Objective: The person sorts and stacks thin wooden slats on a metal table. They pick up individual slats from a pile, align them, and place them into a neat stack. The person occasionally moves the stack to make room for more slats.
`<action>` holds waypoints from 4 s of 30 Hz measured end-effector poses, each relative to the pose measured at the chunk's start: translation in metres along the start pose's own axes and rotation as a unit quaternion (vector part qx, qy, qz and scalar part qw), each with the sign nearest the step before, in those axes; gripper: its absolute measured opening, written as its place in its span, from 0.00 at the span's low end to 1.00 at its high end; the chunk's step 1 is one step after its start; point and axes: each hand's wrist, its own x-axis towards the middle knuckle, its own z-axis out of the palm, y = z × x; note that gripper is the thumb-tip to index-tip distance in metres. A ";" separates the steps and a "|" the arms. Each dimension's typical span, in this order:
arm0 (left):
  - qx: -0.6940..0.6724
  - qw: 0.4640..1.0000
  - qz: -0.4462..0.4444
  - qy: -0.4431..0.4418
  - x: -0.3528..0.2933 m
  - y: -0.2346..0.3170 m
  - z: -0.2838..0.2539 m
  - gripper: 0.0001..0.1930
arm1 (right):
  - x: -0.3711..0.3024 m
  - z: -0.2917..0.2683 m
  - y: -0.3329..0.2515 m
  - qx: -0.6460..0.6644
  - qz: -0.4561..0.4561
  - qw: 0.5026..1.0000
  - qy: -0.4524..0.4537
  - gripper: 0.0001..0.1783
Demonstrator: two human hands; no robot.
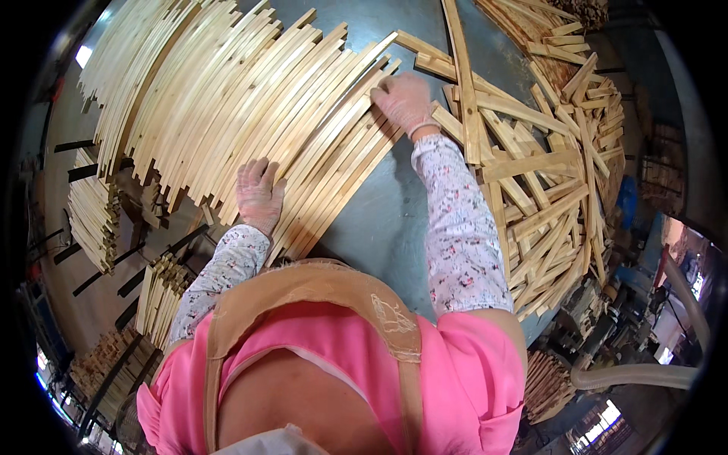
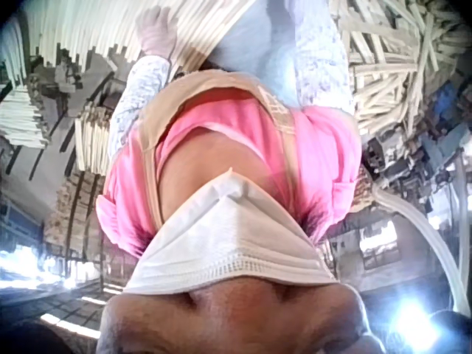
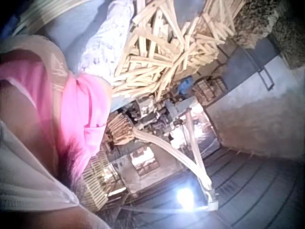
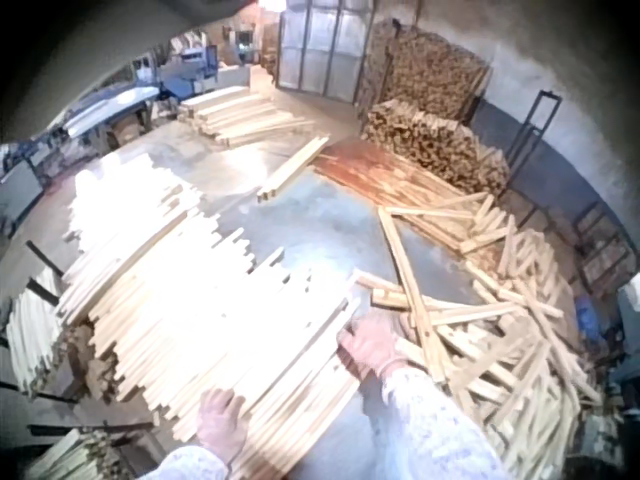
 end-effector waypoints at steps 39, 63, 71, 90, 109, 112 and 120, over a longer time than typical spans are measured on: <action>-0.286 0.944 -0.161 -0.041 0.020 0.007 -0.074 0.28 | -0.128 -0.018 -0.133 0.782 0.017 0.618 0.077 0.31; 0.033 0.988 -0.091 -0.120 -0.043 -0.047 -0.096 0.40 | -0.415 0.157 -0.188 0.713 0.245 0.623 0.210 0.21; 0.021 0.982 0.128 -0.138 -0.076 0.143 -0.062 0.41 | -0.680 0.193 -0.053 0.491 0.545 0.415 0.538 0.27; 0.061 0.865 0.420 -0.267 -0.258 0.389 -0.003 0.33 | -0.920 0.622 0.019 0.176 0.765 0.587 0.198 0.15; -0.080 0.962 0.067 -0.252 -0.168 0.188 -0.073 0.37 | -0.429 0.150 -0.146 0.605 0.229 0.705 0.290 0.16; -0.150 0.962 -0.027 -0.228 -0.133 0.133 -0.086 0.39 | -0.344 0.160 -0.177 0.502 0.118 0.800 0.305 0.19; -0.171 0.948 -0.231 -0.135 -0.077 -0.080 -0.100 0.42 | -0.195 0.111 -0.271 0.107 0.233 0.958 0.132 0.37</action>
